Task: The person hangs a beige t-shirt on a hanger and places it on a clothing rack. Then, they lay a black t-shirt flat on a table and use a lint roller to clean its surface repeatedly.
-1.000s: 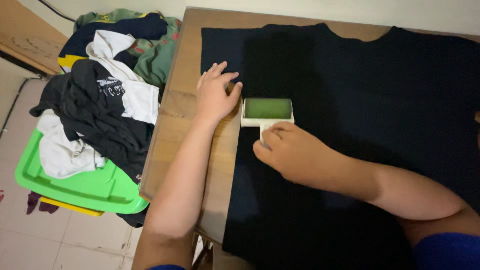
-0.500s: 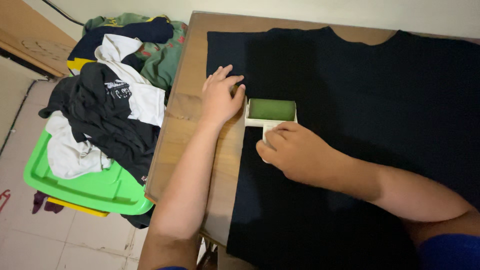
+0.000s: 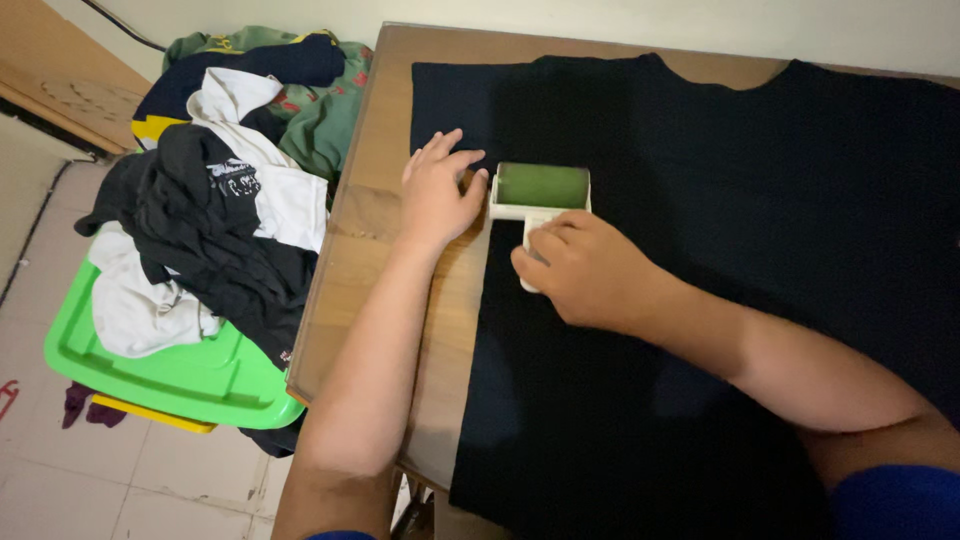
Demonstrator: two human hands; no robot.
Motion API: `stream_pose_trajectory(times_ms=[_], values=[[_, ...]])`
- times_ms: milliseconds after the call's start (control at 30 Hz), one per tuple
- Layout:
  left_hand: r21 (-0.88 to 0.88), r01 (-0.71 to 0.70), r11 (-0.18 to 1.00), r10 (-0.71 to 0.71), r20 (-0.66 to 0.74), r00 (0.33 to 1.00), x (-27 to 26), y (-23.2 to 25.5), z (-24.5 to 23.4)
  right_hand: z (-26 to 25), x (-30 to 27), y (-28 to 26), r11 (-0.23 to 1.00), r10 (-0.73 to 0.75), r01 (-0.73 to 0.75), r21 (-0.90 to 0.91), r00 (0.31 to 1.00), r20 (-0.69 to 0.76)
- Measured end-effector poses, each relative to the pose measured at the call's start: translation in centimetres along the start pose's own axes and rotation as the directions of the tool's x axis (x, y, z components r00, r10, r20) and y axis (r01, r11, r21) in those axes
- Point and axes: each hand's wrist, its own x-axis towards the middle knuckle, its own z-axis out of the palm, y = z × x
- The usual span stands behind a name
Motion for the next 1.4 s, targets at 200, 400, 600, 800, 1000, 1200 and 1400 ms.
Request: stream_pose_trajectory(times_ms=[200, 400, 600, 800, 1000, 1200, 1400], values=[[0.006, -0.008, 1.000, 0.008, -0.015, 1.000, -0.1, 0.1, 0.0, 1.5, 0.3, 2.3, 0.995, 0.042, -0.051, -0.091, 0.995, -0.092], [0.008, -0.014, 1.000, 0.014, -0.011, 1.000, 0.0, -0.1, 0.0, 2.6, -0.2, 2.8, 0.995, 0.068, -0.072, -0.067, 0.996, -0.064], [0.009, -0.011, 1.000, 0.011, -0.026, 1.000, 0.0, 0.0, 0.0, 4.6, -0.1, 4.9, 0.977, 0.168, -0.182, -0.112, 0.978, -0.122], [0.014, -0.004, 1.000, 0.004, -0.021, 1.000, 0.0, 0.2, 0.0, 5.9, -0.5, 7.1, 0.967, 0.254, -0.252, 0.030, 0.959, -0.124], [0.011, 0.006, 1.000, -0.006, -0.011, 1.000, -0.1, 0.3, -0.1, 8.0, -0.4, 8.3, 0.944, 0.329, -0.330, 0.024, 0.927, -0.179], [0.024, -0.008, 1.000, 0.009, -0.017, 1.000, 0.0, 0.0, 0.2, 7.1, -0.3, 8.3, 0.931, 0.352, -0.313, 0.188, 0.906, -0.234], [0.027, -0.021, 0.999, 0.022, -0.026, 0.999, 0.0, -0.2, 0.3, 6.0, -0.4, 7.7, 0.951, 0.297, -0.249, 0.182, 0.901, -0.316]])
